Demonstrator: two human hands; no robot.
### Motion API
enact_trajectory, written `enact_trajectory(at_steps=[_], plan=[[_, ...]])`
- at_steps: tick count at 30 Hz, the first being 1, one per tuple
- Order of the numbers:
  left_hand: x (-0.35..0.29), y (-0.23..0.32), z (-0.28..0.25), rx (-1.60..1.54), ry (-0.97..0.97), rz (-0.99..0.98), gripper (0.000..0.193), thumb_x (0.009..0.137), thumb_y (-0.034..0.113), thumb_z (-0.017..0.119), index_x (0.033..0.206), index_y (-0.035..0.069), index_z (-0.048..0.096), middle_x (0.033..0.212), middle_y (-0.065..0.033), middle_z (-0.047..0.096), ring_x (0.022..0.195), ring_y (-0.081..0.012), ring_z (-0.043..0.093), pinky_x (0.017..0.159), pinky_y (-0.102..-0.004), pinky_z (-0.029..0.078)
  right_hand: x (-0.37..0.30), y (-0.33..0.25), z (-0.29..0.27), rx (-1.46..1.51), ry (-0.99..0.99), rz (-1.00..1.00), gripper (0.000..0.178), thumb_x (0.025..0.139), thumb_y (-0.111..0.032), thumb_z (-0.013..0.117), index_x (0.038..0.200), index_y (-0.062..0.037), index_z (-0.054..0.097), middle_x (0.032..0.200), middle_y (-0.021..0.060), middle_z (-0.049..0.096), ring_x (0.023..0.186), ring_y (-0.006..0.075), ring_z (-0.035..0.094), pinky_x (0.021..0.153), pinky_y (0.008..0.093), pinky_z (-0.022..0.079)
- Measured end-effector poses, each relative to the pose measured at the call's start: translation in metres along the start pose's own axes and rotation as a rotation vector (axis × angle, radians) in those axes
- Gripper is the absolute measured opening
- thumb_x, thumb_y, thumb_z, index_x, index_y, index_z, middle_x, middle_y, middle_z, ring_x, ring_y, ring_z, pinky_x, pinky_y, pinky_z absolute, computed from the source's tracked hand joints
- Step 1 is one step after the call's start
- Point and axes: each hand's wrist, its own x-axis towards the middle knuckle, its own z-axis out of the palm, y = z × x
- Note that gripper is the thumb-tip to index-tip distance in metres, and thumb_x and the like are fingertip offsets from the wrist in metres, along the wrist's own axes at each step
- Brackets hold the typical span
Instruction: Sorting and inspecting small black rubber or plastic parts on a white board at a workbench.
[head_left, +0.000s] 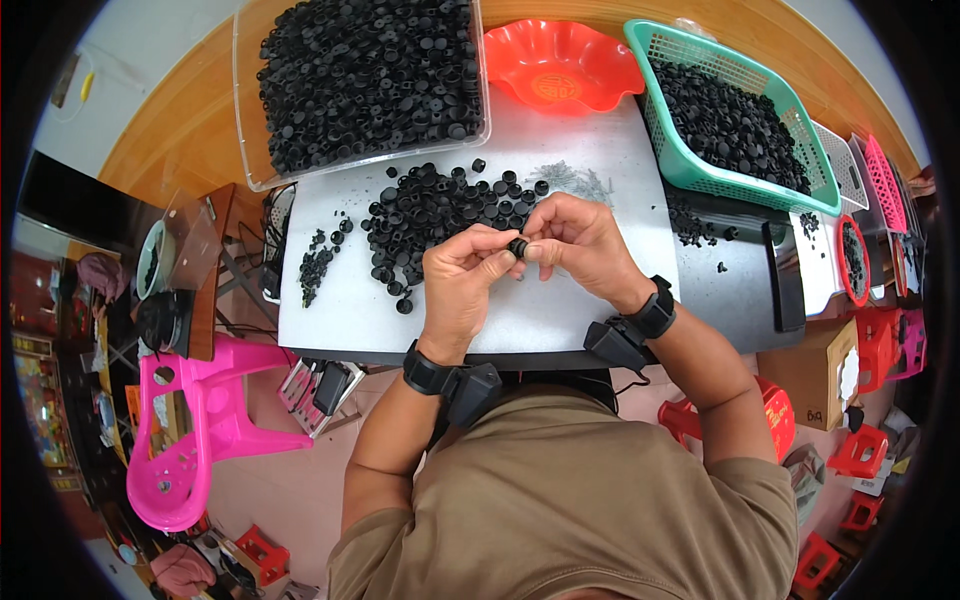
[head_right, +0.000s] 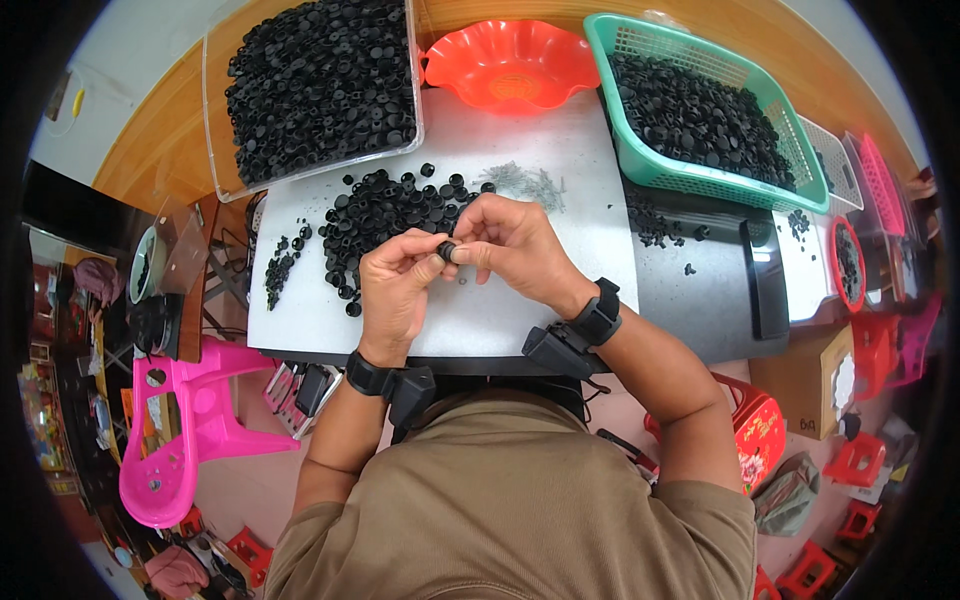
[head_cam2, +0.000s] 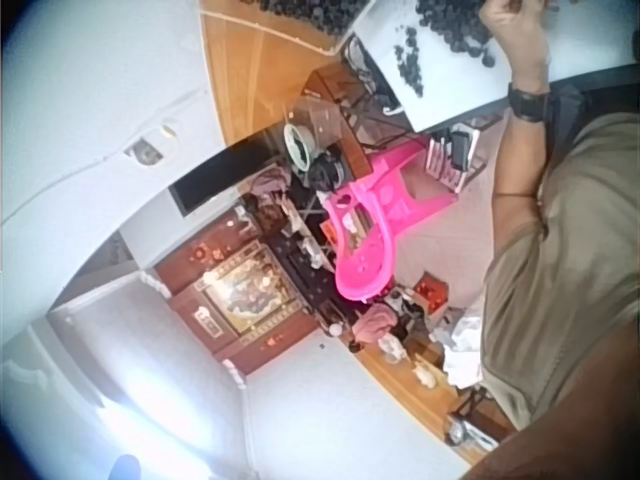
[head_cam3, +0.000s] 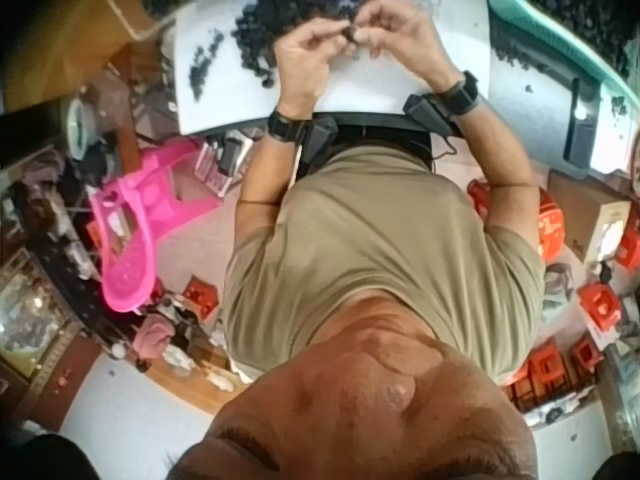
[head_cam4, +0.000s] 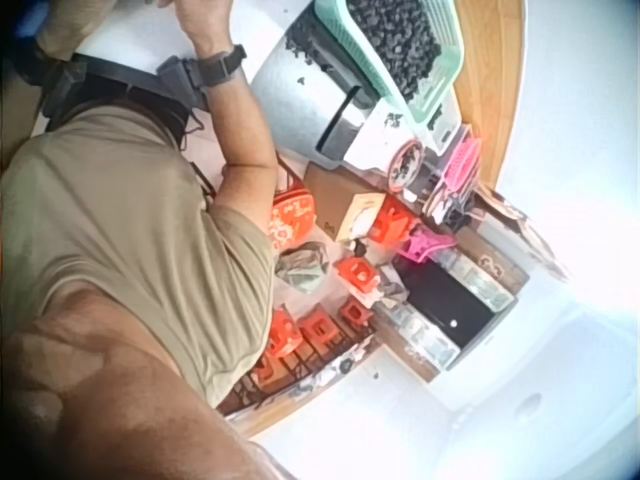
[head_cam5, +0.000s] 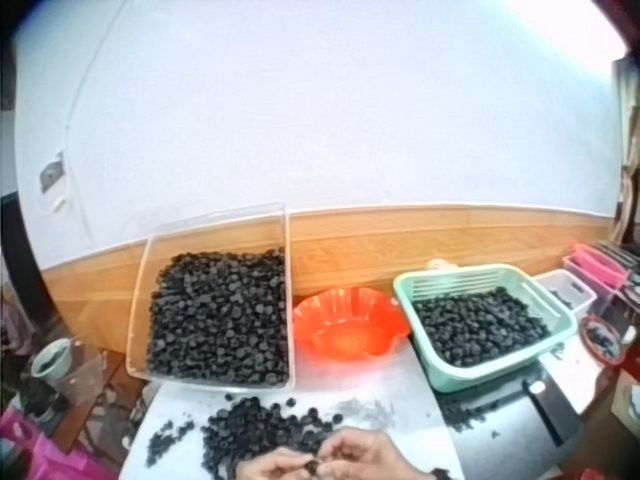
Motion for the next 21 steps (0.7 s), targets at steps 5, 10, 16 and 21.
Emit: enact_trajectory(at_steps=[5,10,16,21], plan=[[-0.001,-0.003,-0.003,-0.109,0.038,-0.063,0.019,0.08,-0.006,0.061,0.098,-0.003,0.065,0.086,-0.0098,0.063,0.071,-0.0153,0.062,0.065,-0.0251,0.052,0.001,0.005,0.002,-0.038,0.011,-0.003,0.01,0.081,0.001,0.063,0.088,-0.0009,0.056,0.074,0.0039,0.061,0.064,0.0087,0.06,0.047,0.0204,0.049],[0.0,-0.003,-0.004,-0.176,0.059,-0.174,0.017,0.083,-0.001,0.062,0.1,-0.003,0.063,0.087,-0.011,0.065,0.073,-0.0152,0.063,0.065,-0.0257,0.052,0.004,0.0,-0.005,0.026,-0.006,0.094,0.006,0.085,-0.003,0.06,0.088,0.0,0.056,0.074,0.0047,0.061,0.062,0.0082,0.058,0.047,0.0208,0.048],[0.0,-0.002,-0.004,-0.255,0.053,-0.204,0.018,0.086,0.006,0.061,0.102,-0.002,0.061,0.088,-0.011,0.066,0.073,-0.0144,0.062,0.065,-0.025,0.051,0.002,-0.006,-0.003,0.052,0.064,0.017,0.011,0.087,-0.007,0.059,0.096,0.0005,0.06,0.077,0.0051,0.061,0.06,0.0067,0.055,0.049,0.0199,0.047],[0.001,-0.002,-0.003,-0.311,0.047,-0.203,0.017,0.086,0.007,0.061,0.1,-0.002,0.061,0.084,-0.0113,0.066,0.07,-0.0156,0.063,0.063,-0.0265,0.051,0.001,-0.007,-0.001,-0.173,-0.013,-0.157,0.019,0.081,-0.003,0.065,0.099,-0.0009,0.062,0.085,0.0036,0.058,0.064,0.005,0.053,0.052,0.0178,0.044]])
